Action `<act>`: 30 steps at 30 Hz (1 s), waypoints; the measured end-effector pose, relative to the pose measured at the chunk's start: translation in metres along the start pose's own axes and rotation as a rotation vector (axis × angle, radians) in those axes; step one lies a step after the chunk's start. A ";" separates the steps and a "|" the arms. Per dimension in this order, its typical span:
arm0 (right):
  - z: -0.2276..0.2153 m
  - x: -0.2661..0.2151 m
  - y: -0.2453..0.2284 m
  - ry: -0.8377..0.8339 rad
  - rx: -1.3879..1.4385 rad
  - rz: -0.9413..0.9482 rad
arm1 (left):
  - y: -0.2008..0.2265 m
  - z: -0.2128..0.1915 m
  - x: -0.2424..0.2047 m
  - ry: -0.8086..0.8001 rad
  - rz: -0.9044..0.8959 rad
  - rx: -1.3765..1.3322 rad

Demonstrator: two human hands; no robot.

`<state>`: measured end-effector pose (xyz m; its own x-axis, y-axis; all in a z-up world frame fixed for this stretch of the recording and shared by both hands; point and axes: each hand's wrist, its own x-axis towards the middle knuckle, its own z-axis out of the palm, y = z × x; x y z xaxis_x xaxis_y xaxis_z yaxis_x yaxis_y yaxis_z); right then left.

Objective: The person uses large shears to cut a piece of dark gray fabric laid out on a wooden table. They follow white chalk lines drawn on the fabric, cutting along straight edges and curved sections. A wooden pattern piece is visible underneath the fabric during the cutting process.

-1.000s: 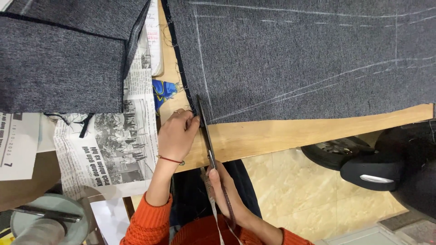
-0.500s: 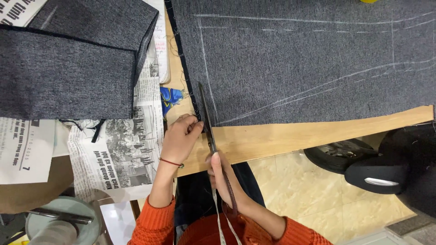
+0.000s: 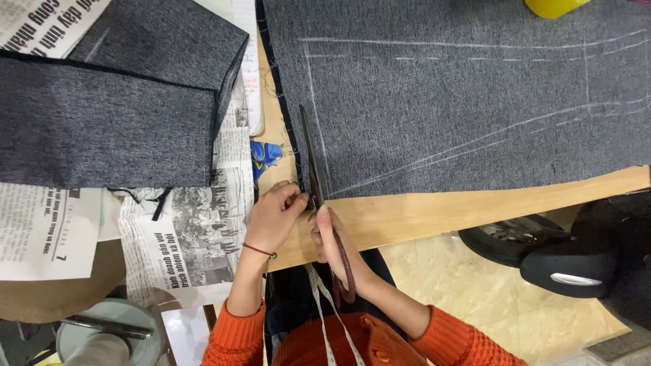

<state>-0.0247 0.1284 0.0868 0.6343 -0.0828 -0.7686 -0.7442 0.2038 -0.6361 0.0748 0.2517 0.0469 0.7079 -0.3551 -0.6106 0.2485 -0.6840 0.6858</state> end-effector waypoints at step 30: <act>0.009 0.034 -0.050 -0.019 0.120 0.051 | -0.006 -0.015 -0.001 -0.025 0.076 -0.111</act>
<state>0.0361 0.1238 0.0932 0.6006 -0.0509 -0.7979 -0.7463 0.3225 -0.5823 0.0824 0.2656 0.0492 0.7112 -0.4197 -0.5640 0.2675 -0.5803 0.7692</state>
